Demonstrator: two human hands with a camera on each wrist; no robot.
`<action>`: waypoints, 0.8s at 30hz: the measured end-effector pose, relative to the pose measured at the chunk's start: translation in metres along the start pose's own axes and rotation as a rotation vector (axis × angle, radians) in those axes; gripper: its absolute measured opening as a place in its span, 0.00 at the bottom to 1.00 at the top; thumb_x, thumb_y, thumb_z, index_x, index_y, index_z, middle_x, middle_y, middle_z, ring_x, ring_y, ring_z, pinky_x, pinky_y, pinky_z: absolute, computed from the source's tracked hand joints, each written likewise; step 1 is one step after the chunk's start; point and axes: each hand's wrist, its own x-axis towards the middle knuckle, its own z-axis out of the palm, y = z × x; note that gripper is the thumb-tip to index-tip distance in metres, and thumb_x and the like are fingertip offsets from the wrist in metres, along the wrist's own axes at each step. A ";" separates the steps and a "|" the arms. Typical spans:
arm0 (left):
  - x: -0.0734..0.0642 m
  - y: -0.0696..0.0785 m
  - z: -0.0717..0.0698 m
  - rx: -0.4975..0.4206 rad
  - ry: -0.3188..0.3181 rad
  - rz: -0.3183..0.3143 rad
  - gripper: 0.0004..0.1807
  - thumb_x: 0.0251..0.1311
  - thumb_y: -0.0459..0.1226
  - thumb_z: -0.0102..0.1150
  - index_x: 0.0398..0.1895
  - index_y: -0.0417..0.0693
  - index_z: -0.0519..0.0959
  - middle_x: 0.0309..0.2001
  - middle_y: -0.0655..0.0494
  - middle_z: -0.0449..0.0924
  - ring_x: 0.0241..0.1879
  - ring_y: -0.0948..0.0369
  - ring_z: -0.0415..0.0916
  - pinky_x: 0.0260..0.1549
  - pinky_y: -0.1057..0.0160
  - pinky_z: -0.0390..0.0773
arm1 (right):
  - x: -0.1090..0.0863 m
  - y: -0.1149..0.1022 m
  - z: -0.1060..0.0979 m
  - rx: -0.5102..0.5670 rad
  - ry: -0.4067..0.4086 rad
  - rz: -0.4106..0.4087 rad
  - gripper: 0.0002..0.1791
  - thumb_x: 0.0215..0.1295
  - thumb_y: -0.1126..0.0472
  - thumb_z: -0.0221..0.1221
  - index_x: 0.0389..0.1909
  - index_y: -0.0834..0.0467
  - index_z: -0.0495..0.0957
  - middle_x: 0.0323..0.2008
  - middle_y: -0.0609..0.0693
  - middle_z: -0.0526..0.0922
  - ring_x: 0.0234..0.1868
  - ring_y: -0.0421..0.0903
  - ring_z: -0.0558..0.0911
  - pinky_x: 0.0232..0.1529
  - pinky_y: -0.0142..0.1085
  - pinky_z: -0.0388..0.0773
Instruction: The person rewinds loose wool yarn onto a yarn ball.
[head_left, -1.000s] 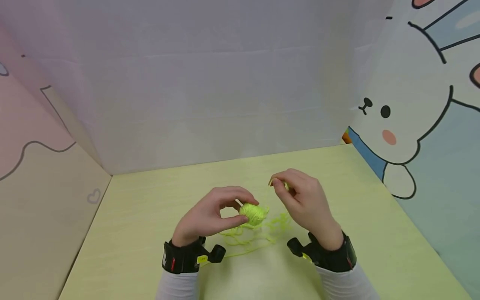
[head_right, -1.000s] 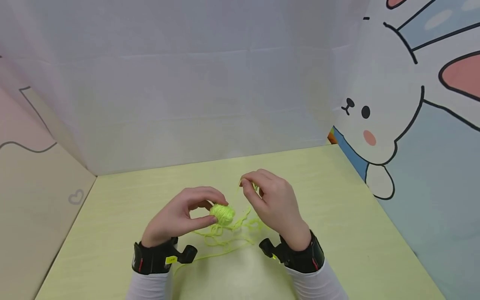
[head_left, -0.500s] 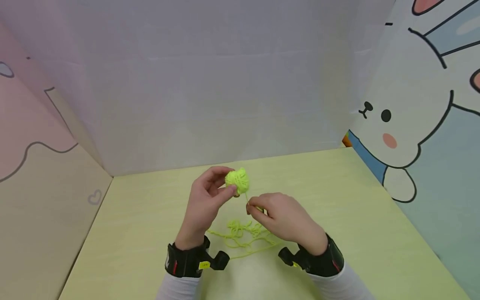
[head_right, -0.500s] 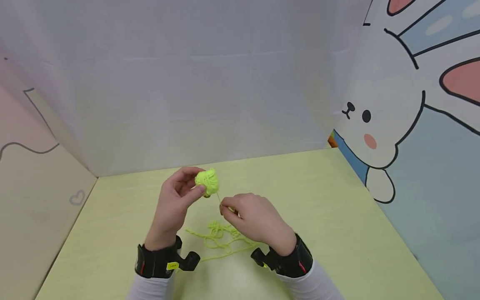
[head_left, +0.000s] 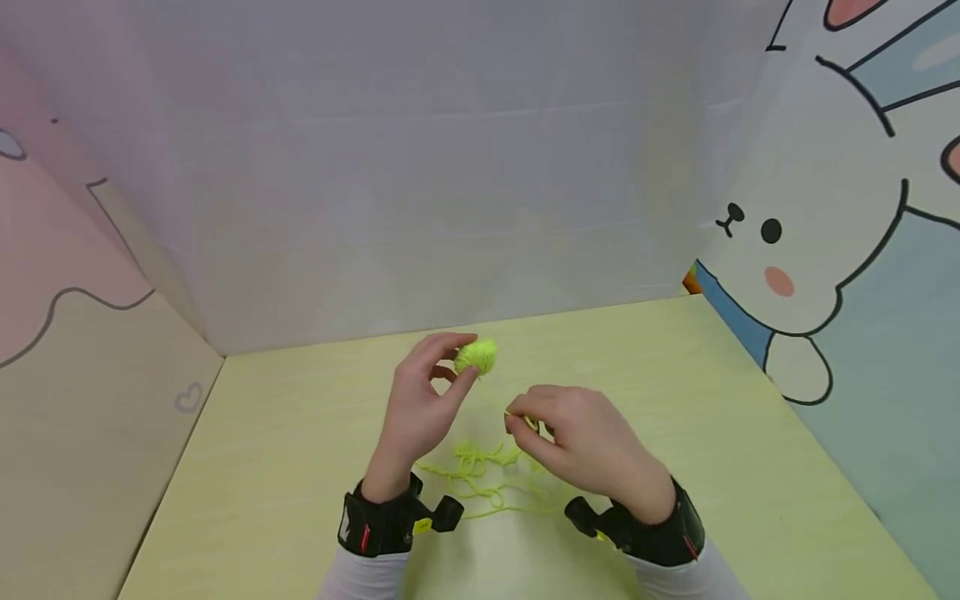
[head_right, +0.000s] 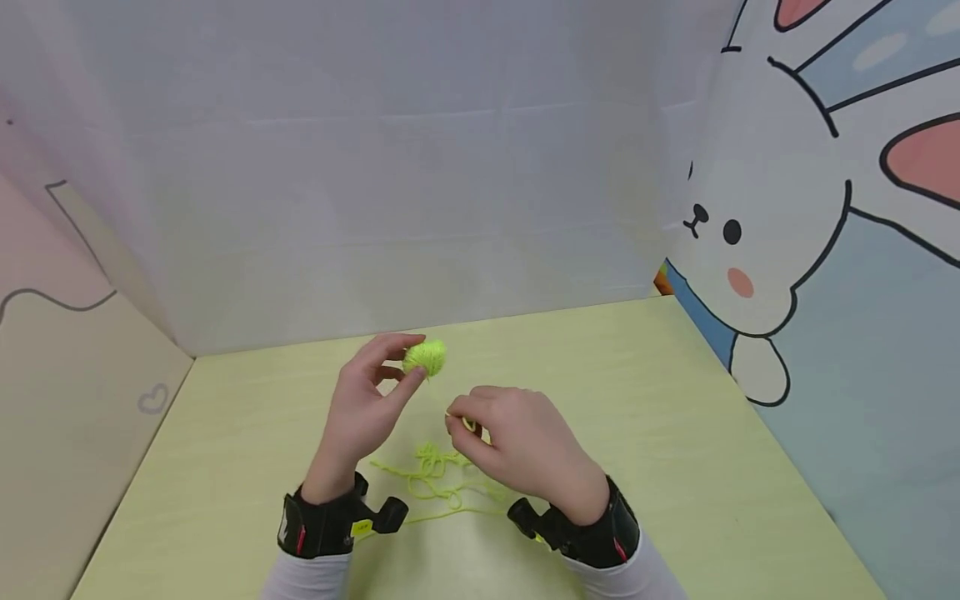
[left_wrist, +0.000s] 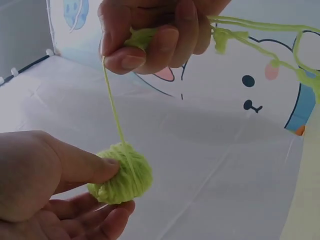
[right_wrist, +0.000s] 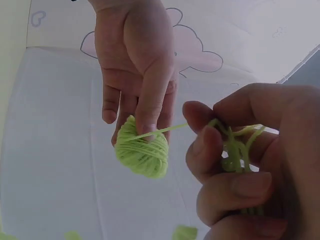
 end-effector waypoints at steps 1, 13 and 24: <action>-0.001 -0.003 0.000 0.016 -0.021 0.014 0.21 0.60 0.29 0.66 0.57 0.48 0.79 0.52 0.54 0.78 0.45 0.60 0.72 0.36 0.52 0.84 | 0.000 0.001 -0.001 0.002 0.020 -0.006 0.07 0.69 0.58 0.57 0.34 0.46 0.82 0.28 0.33 0.78 0.24 0.31 0.71 0.23 0.30 0.74; -0.008 -0.008 0.001 -0.045 -0.318 0.150 0.20 0.61 0.31 0.66 0.57 0.50 0.79 0.52 0.58 0.79 0.46 0.63 0.74 0.38 0.64 0.84 | 0.000 0.011 -0.002 -0.003 0.212 0.007 0.05 0.66 0.61 0.60 0.37 0.51 0.84 0.30 0.39 0.81 0.19 0.34 0.65 0.17 0.31 0.67; -0.008 0.028 -0.015 -0.293 -0.386 0.171 0.21 0.55 0.20 0.65 0.53 0.36 0.78 0.50 0.46 0.80 0.48 0.58 0.76 0.40 0.58 0.85 | 0.002 0.018 0.001 -0.011 0.215 0.078 0.05 0.69 0.60 0.59 0.38 0.52 0.85 0.28 0.40 0.79 0.19 0.35 0.66 0.18 0.33 0.68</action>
